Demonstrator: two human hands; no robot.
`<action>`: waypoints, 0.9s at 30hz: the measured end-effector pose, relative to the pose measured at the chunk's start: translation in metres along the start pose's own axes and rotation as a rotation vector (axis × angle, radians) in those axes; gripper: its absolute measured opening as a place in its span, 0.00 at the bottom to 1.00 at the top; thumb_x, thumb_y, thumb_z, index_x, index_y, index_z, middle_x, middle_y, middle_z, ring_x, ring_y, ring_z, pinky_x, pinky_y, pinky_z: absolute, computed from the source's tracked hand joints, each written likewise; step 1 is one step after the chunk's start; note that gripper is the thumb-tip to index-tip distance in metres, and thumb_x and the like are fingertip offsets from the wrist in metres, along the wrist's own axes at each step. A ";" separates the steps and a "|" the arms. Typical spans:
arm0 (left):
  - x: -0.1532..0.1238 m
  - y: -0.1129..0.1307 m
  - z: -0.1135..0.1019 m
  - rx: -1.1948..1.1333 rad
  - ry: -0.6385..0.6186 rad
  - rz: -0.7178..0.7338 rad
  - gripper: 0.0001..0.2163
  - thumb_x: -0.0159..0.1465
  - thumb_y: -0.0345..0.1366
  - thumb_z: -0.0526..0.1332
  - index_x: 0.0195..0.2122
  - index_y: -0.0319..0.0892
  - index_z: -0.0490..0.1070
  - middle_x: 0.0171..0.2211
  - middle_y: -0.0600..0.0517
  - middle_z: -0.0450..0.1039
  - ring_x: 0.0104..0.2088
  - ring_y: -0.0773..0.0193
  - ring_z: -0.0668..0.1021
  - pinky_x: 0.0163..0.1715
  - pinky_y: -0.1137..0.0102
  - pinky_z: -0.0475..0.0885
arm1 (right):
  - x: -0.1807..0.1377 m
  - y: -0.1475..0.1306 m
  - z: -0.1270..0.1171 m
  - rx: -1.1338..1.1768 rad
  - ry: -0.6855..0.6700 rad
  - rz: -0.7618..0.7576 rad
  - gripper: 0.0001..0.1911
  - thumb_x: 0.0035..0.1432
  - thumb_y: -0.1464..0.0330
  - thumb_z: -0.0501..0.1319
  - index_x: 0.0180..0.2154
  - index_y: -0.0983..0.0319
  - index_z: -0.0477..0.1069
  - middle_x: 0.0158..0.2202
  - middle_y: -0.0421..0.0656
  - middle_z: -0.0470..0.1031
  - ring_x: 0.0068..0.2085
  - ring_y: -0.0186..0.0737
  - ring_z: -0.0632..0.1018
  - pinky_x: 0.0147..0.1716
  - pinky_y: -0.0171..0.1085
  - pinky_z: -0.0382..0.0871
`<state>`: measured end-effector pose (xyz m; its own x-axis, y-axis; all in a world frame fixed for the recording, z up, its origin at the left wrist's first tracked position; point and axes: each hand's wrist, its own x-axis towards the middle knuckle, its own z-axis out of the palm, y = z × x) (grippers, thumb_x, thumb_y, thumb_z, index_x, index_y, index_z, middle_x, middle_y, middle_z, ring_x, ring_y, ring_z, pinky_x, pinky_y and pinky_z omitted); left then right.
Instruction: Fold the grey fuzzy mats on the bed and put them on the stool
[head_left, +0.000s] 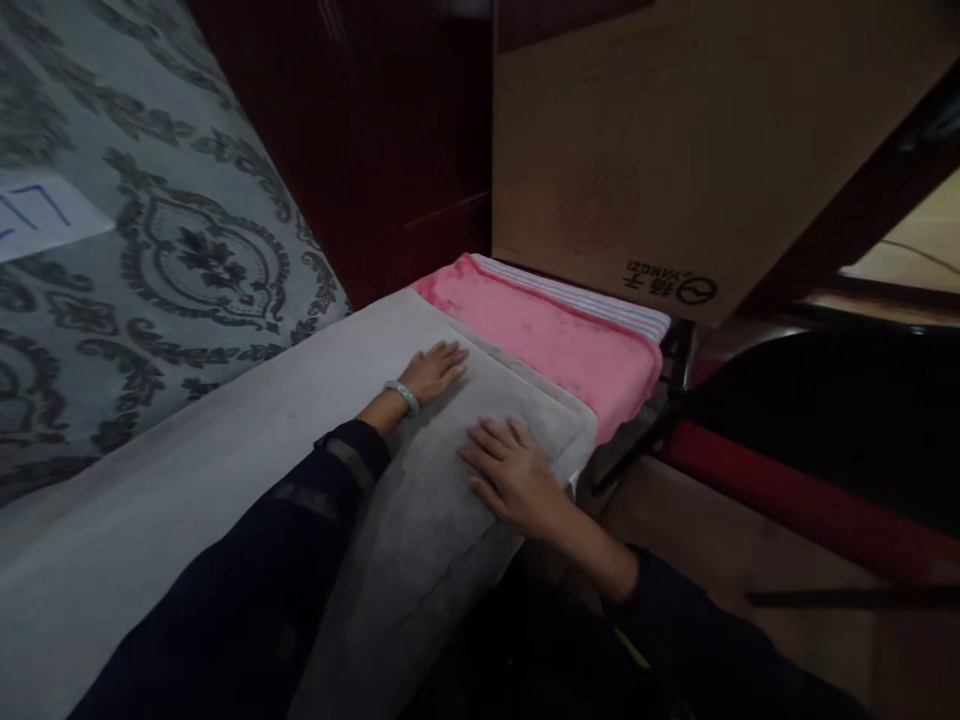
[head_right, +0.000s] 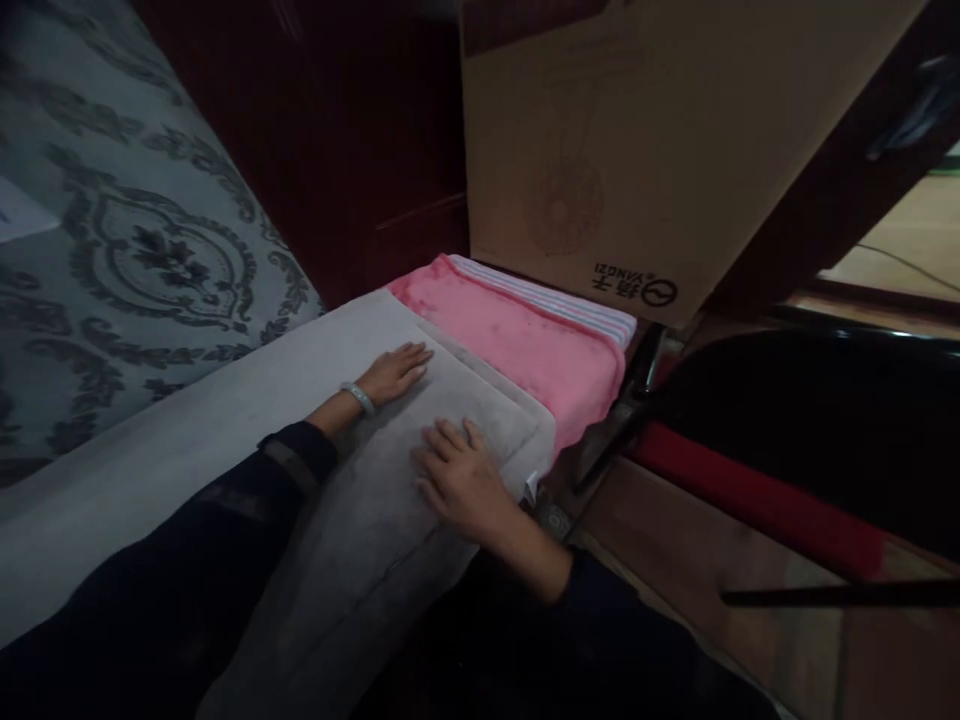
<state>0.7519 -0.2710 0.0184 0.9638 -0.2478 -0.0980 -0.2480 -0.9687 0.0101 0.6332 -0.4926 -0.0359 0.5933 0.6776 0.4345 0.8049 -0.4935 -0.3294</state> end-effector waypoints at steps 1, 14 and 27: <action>0.001 0.008 0.001 -0.010 -0.043 0.071 0.26 0.73 0.48 0.41 0.70 0.52 0.54 0.74 0.52 0.47 0.73 0.54 0.50 0.67 0.46 0.51 | 0.001 0.002 -0.002 0.020 0.019 -0.016 0.17 0.69 0.63 0.56 0.56 0.58 0.74 0.60 0.50 0.72 0.64 0.52 0.66 0.66 0.60 0.51; 0.062 -0.018 0.015 0.003 0.017 -0.023 0.29 0.73 0.49 0.39 0.73 0.48 0.46 0.75 0.50 0.39 0.73 0.56 0.45 0.69 0.51 0.42 | -0.018 0.087 -0.011 0.016 0.212 0.244 0.25 0.73 0.57 0.46 0.61 0.58 0.69 0.62 0.50 0.69 0.61 0.53 0.68 0.60 0.57 0.59; 0.055 -0.029 0.004 -0.021 0.318 -0.568 0.24 0.68 0.45 0.48 0.55 0.33 0.71 0.57 0.32 0.69 0.60 0.40 0.68 0.59 0.49 0.64 | -0.022 0.106 -0.035 0.374 0.250 0.336 0.30 0.72 0.48 0.45 0.55 0.60 0.74 0.52 0.48 0.78 0.52 0.47 0.77 0.54 0.49 0.71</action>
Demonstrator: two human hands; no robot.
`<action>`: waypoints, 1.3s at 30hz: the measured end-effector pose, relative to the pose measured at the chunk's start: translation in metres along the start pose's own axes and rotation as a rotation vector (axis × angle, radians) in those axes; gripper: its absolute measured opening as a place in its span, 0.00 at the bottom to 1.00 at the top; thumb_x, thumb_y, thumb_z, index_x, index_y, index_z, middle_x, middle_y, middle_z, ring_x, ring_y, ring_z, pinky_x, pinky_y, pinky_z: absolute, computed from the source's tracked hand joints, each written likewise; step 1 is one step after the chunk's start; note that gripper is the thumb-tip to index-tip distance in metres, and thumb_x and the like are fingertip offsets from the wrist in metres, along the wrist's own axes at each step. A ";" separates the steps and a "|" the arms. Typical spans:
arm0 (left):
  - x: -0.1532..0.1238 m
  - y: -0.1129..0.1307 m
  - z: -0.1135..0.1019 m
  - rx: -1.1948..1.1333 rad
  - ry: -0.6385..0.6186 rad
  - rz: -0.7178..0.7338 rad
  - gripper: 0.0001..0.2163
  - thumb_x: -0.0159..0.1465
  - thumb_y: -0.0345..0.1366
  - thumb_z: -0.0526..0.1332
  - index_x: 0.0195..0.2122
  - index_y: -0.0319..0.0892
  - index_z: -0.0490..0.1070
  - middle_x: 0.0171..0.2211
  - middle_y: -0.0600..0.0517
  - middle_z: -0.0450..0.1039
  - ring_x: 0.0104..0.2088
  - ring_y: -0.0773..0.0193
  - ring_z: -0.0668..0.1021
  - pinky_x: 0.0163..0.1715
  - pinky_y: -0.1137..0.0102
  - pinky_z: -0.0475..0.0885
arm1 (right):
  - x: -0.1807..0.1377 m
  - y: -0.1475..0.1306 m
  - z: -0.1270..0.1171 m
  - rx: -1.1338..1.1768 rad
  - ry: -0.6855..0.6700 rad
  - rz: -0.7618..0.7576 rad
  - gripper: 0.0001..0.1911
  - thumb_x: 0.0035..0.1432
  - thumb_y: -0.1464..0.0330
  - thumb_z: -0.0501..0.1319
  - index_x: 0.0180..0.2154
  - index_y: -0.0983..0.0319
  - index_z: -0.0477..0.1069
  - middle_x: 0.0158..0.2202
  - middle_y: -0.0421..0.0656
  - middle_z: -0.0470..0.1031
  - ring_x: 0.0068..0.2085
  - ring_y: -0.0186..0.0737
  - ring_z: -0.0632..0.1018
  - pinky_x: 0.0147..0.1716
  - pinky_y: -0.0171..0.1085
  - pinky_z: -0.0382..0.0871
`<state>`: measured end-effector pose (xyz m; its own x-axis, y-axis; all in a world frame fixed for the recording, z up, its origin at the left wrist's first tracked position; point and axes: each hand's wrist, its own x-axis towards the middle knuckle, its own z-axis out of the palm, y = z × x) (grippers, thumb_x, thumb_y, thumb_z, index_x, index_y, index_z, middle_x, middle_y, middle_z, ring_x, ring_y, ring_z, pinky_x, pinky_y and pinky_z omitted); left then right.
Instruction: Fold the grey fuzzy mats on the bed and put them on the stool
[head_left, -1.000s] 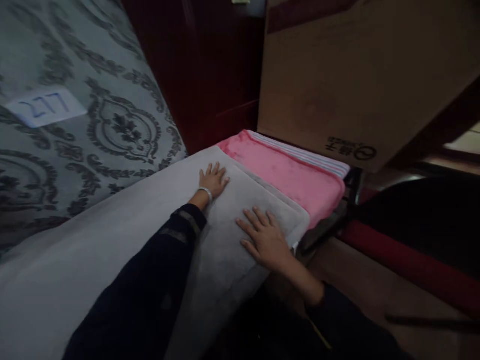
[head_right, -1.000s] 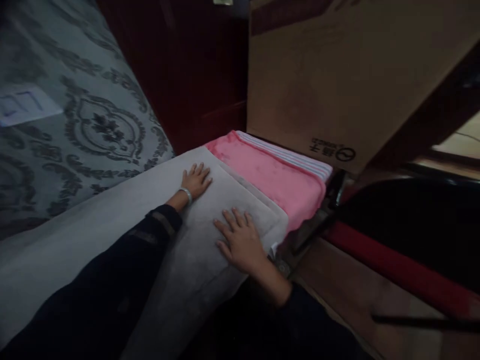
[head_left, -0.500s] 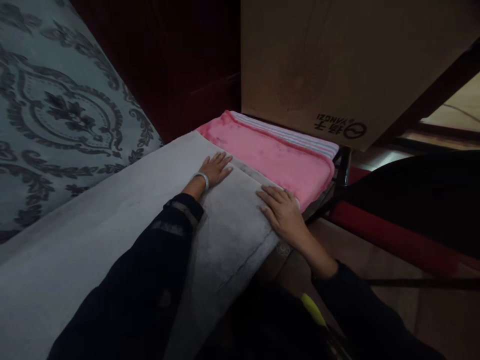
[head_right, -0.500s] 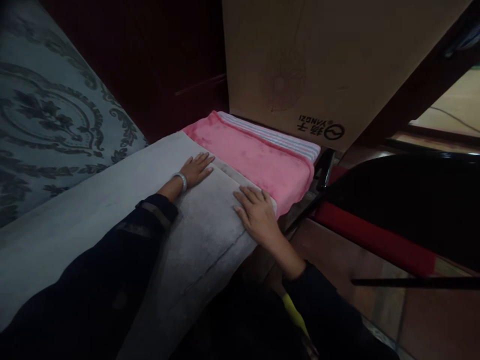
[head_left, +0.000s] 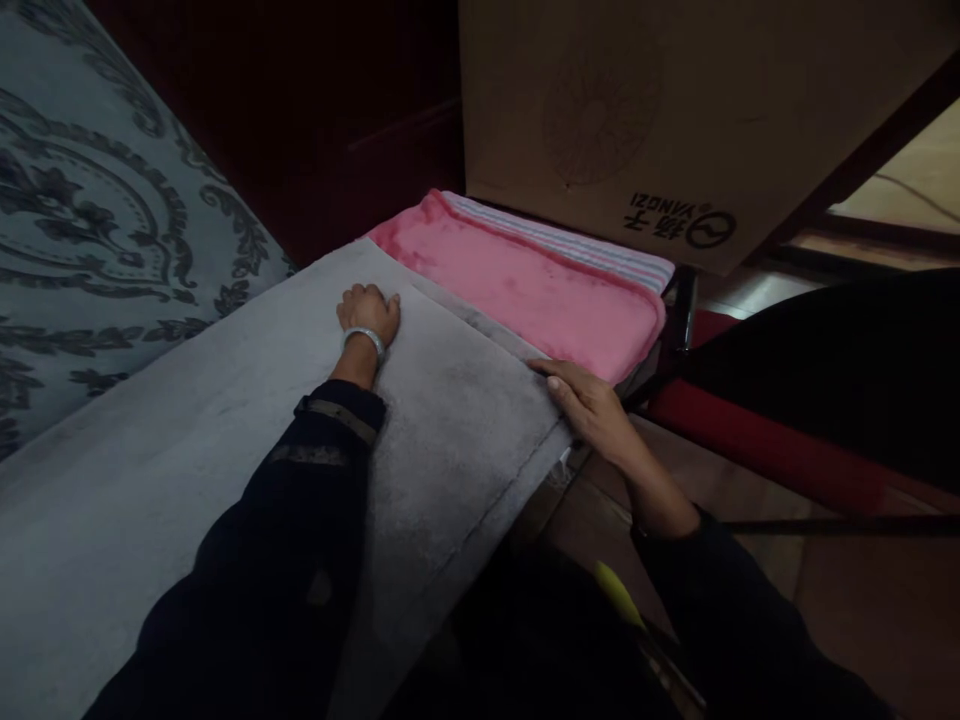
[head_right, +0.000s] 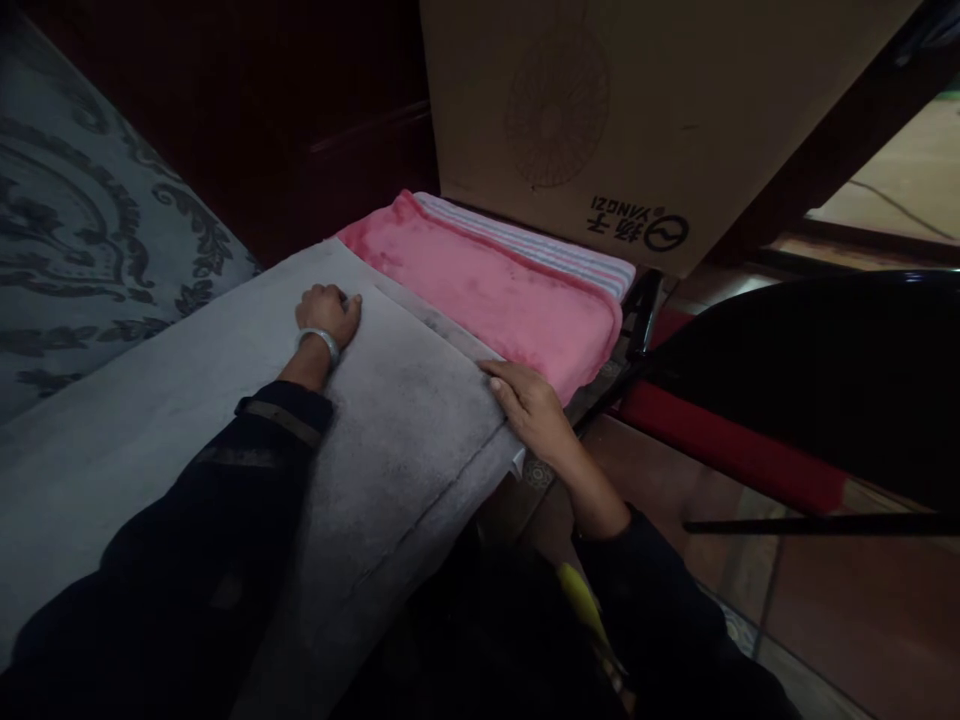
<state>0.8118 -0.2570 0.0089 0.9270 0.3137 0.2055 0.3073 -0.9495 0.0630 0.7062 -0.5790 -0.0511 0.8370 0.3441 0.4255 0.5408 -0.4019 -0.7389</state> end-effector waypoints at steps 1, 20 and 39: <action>0.001 0.000 0.000 -0.003 -0.002 0.008 0.23 0.68 0.45 0.49 0.54 0.33 0.72 0.56 0.33 0.70 0.59 0.41 0.68 0.59 0.50 0.65 | 0.002 -0.001 -0.002 0.012 -0.021 -0.010 0.30 0.71 0.48 0.46 0.55 0.60 0.74 0.51 0.48 0.78 0.51 0.47 0.78 0.53 0.49 0.71; 0.025 -0.009 0.008 -0.129 -0.092 0.098 0.16 0.69 0.39 0.51 0.54 0.43 0.69 0.53 0.41 0.75 0.55 0.48 0.75 0.55 0.56 0.68 | 0.004 0.008 0.007 -0.034 0.043 -0.020 0.20 0.68 0.57 0.55 0.56 0.57 0.73 0.43 0.48 0.76 0.44 0.50 0.76 0.46 0.52 0.71; -0.013 -0.083 -0.011 0.171 -0.189 0.074 0.19 0.71 0.40 0.46 0.54 0.43 0.72 0.49 0.41 0.78 0.51 0.50 0.78 0.49 0.63 0.70 | 0.001 0.015 0.012 -0.088 0.102 -0.068 0.21 0.68 0.54 0.54 0.52 0.58 0.76 0.39 0.48 0.76 0.41 0.51 0.75 0.44 0.51 0.71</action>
<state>0.7722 -0.1824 0.0119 0.9671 0.2538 0.0160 0.2540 -0.9604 -0.1150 0.7144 -0.5746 -0.0677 0.8001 0.2868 0.5268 0.5977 -0.4551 -0.6600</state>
